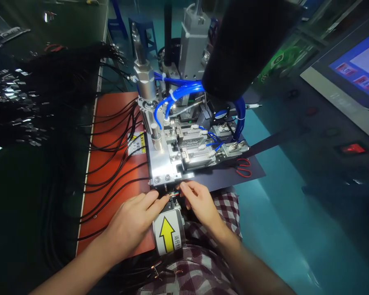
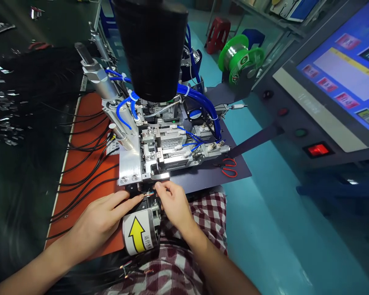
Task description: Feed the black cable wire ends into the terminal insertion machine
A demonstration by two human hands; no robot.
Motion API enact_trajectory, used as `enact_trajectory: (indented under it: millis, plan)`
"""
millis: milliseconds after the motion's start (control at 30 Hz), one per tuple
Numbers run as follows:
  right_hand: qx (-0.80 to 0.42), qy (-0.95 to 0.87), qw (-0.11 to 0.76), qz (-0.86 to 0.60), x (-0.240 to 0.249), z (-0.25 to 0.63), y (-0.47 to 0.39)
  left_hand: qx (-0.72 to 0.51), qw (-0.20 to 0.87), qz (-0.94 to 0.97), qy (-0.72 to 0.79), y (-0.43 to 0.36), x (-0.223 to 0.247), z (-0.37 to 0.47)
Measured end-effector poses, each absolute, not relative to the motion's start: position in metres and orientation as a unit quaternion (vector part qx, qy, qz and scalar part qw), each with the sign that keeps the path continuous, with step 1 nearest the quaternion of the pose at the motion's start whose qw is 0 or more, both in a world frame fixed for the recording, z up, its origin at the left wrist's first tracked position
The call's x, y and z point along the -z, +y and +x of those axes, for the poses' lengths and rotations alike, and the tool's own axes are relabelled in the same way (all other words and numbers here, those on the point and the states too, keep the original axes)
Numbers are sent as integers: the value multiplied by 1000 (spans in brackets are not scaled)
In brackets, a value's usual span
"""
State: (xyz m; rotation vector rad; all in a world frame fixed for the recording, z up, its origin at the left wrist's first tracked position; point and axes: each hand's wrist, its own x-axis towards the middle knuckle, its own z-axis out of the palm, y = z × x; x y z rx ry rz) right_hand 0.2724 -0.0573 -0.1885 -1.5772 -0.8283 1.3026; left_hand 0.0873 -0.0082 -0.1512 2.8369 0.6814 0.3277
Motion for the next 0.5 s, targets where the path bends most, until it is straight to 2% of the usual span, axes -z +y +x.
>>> enact_trajectory:
  millis: [200,333,400,500]
  plan:
    - [-425,-379,498,-654,183,257,-59,-108,114,959,238,-8,151,88]
    - [-327,-463,488,-664,180,255,-65,-110,121,959,231,-8,152,88]
    - [-354,-439,484,-669,181,256,-65,-107,125,959,229,-8,152,87]
    - [-490,-326,483,-649,186,259,-62,-114,124,960,225,-7,151,88]
